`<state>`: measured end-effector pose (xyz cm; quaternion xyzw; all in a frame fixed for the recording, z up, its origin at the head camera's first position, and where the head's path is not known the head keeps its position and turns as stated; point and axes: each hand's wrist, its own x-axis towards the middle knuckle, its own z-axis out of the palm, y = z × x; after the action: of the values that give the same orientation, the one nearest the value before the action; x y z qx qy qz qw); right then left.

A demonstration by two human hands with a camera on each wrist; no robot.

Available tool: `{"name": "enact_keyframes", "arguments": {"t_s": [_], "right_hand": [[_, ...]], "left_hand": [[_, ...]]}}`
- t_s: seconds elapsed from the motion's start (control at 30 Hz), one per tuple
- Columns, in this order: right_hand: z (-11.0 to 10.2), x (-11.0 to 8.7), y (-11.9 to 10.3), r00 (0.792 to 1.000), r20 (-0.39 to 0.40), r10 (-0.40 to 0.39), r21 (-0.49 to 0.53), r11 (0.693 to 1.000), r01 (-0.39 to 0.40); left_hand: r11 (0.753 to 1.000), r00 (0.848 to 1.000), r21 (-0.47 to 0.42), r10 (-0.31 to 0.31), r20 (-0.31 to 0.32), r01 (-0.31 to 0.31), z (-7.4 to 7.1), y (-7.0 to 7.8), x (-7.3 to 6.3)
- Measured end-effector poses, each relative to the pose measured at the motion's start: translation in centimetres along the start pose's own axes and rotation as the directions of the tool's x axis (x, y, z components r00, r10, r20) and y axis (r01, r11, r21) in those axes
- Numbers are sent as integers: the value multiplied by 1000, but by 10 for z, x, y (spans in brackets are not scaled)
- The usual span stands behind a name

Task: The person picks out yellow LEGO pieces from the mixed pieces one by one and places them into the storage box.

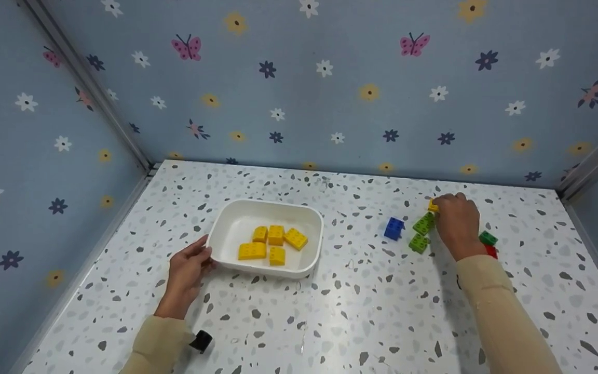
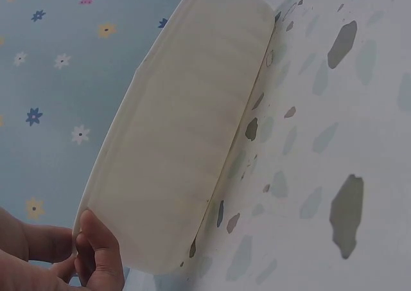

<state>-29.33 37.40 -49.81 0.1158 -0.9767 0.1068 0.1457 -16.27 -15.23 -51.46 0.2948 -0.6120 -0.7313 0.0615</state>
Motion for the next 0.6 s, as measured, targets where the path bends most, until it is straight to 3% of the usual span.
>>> {"name": "enact_keyframes", "arguments": {"t_s": [0.43,0.6], "right_hand": [[6,9,9,999,23,36,-55,998,-35],[6,10,16,996,67,64,-72,996,-59]], "left_hand": [[1000,1000,-7,24,7,-24,-1,-1,0],[1000,1000,-10,22,9,-22,0,-1,1]]}}
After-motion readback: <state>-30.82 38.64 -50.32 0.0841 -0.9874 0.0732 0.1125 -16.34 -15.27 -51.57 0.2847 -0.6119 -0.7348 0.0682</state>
